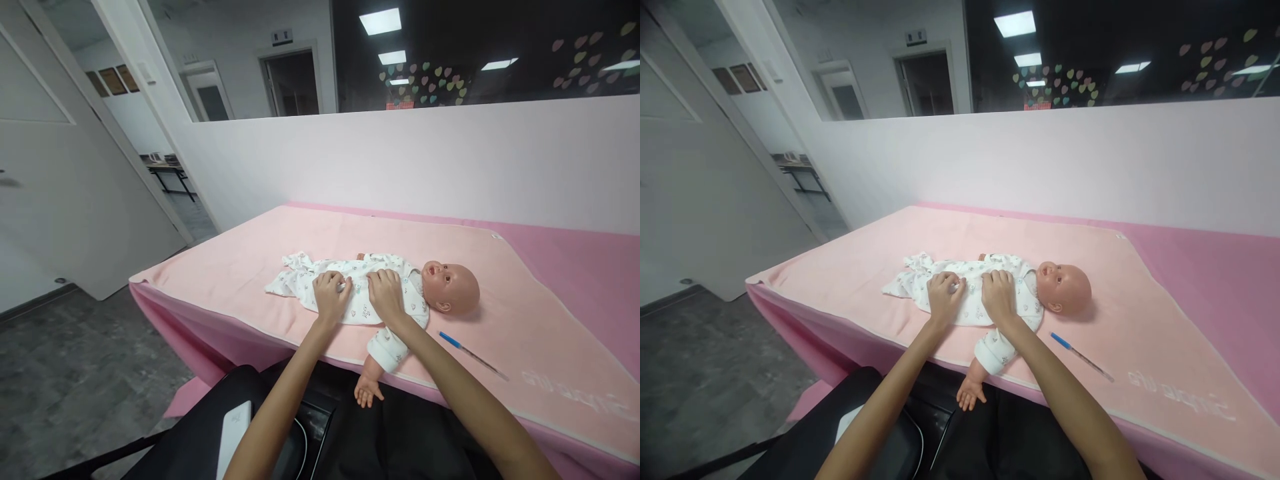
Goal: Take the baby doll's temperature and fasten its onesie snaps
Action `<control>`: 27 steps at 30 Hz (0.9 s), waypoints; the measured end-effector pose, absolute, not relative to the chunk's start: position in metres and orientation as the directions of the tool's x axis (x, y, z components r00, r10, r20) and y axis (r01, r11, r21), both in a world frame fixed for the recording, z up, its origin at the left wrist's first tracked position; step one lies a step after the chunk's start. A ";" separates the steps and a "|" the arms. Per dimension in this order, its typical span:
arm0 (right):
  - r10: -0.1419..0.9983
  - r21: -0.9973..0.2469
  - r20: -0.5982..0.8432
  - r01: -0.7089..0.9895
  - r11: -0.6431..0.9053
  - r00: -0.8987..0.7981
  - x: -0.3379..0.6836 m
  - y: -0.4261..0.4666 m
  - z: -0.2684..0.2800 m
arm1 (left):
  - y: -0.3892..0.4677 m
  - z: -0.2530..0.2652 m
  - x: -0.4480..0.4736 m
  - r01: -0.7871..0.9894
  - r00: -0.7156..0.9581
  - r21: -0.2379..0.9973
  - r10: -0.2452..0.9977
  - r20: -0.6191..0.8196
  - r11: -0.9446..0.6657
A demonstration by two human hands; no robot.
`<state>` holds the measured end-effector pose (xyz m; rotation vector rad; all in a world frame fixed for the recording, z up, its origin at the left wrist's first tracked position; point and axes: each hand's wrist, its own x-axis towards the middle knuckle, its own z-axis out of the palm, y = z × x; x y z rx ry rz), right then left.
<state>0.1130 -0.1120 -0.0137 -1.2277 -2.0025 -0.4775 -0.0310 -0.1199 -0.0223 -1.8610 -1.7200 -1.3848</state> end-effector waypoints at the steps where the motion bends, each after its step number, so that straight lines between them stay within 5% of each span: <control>1: 0.586 -0.038 0.756 0.875 0.483 -0.291 0.114 -0.113 -0.011 | -0.120 -0.022 -0.031 0.875 -0.155 0.405 0.639 0.753 -0.265; 6: 0.491 0.011 0.808 0.841 0.541 -0.327 0.140 -0.143 0.005 | -0.122 -0.017 -0.032 0.851 -0.203 0.465 0.664 0.719 -0.244; 11: 0.616 -0.308 0.788 0.870 0.384 0.007 0.215 -0.210 -0.018 | -0.120 -0.016 -0.033 0.837 -0.193 0.479 0.678 0.709 -0.263; 15: 0.745 -0.256 0.658 0.963 0.082 0.111 0.286 -0.259 -0.061 | -0.120 -0.018 -0.034 0.830 -0.195 0.484 0.667 0.719 -0.278; 22: 0.833 -0.294 0.546 0.952 0.087 0.093 0.326 -0.275 -0.079 | -0.120 -0.018 -0.035 0.827 -0.181 0.467 0.639 0.747 -0.312; 27: 0.879 -0.547 0.424 0.835 0.057 0.219 0.313 -0.264 -0.029 | -0.119 -0.018 -0.036 0.816 -0.192 0.482 0.635 0.748 -0.320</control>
